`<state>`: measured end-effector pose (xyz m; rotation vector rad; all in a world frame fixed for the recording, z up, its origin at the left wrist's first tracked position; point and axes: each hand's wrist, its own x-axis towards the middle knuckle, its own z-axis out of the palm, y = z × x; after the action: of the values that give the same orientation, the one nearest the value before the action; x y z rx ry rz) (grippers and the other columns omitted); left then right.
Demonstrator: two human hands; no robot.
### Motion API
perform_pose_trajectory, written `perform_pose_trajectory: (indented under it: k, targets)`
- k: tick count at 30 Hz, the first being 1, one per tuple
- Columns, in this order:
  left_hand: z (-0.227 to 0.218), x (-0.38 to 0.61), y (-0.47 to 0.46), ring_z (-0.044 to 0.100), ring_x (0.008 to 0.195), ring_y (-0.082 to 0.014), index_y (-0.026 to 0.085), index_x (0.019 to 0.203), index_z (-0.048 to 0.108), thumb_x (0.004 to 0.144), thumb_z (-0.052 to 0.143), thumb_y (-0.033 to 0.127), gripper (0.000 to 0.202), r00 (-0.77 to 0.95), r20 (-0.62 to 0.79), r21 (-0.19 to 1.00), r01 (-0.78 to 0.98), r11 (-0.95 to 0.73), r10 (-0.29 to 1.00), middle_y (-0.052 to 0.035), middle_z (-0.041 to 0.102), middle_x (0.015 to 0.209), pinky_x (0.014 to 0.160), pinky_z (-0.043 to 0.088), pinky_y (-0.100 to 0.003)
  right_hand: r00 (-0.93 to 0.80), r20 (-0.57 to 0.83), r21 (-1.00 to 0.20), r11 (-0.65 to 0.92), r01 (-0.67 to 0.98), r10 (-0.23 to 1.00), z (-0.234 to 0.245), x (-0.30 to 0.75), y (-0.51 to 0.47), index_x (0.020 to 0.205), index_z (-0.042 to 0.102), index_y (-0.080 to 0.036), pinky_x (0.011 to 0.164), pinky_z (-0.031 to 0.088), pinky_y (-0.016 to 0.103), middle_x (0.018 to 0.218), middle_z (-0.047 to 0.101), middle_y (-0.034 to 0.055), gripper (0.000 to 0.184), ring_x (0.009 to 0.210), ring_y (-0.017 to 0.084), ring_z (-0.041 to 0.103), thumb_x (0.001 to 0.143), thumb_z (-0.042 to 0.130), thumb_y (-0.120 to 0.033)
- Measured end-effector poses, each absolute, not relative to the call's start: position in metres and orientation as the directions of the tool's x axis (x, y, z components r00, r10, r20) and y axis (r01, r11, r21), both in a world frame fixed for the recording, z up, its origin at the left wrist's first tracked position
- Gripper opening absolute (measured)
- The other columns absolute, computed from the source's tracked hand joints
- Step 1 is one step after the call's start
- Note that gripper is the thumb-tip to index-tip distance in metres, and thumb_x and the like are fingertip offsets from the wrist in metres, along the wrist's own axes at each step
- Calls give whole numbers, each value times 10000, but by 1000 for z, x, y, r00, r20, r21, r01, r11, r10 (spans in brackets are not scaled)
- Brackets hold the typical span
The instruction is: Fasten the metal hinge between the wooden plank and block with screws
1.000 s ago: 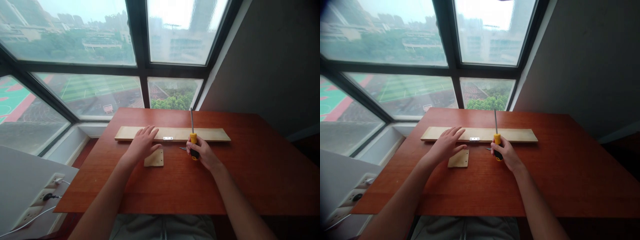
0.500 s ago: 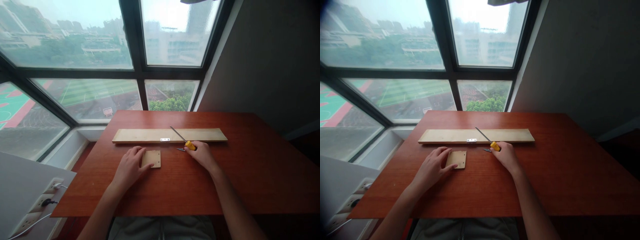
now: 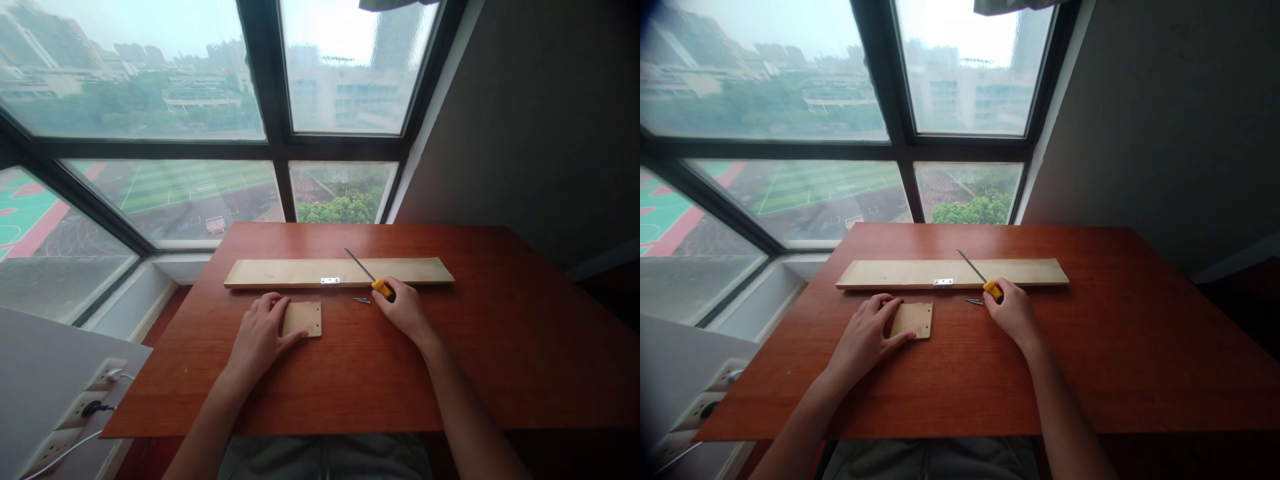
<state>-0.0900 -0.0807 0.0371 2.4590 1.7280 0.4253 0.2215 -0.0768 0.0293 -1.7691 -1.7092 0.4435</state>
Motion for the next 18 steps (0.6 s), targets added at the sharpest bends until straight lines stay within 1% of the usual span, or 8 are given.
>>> perform_pose_trajectory:
  k: [5, 11, 14, 18]
  targets:
    - [36, -90, -82, 546, 1120, -329, 190, 1231, 602, 761, 680, 581, 616, 302, 176, 251, 906, -340, 937, -132, 560, 1264, 947, 472, -472, 141, 197, -597, 5, 802, 970, 25, 225, -78, 877, 611, -213, 732, 443, 339, 921, 695, 76, 152, 838, 249, 632, 805, 547, -331]
    - [32, -88, -82, 558, 1108, -325, 176, 1190, 591, 716, 750, 508, 600, 285, 193, 305, 892, -333, 939, -127, 578, 1246, 948, 470, -477, 148, 192, -548, -19, 836, 970, 23, 224, -77, 881, 609, -218, 700, 428, 297, 881, 684, 33, 142, 782, 200, 621, 830, 525, -320]
    - [29, -85, -82, 566, 1115, -326, 171, 1206, 553, 703, 773, 459, 620, 284, 199, 365, 867, -339, 938, -129, 605, 1218, 953, 470, -473, 164, 189, -507, -46, 860, 968, 22, 224, -77, 921, 627, -216, 691, 415, 285, 953, 697, 44, 167, 833, 199, 623, 843, 539, -335]
    - [29, -76, -84, 602, 1104, -315, 163, 1265, 493, 690, 793, 370, 681, 260, 169, 481, 820, -310, 951, -136, 635, 1205, 946, 483, -442, 192, 179, -436, -97, 895, 965, 21, 225, -78, 948, 642, -226, 661, 383, 281, 1002, 702, 48, 170, 845, 202, 615, 855, 561, -342]
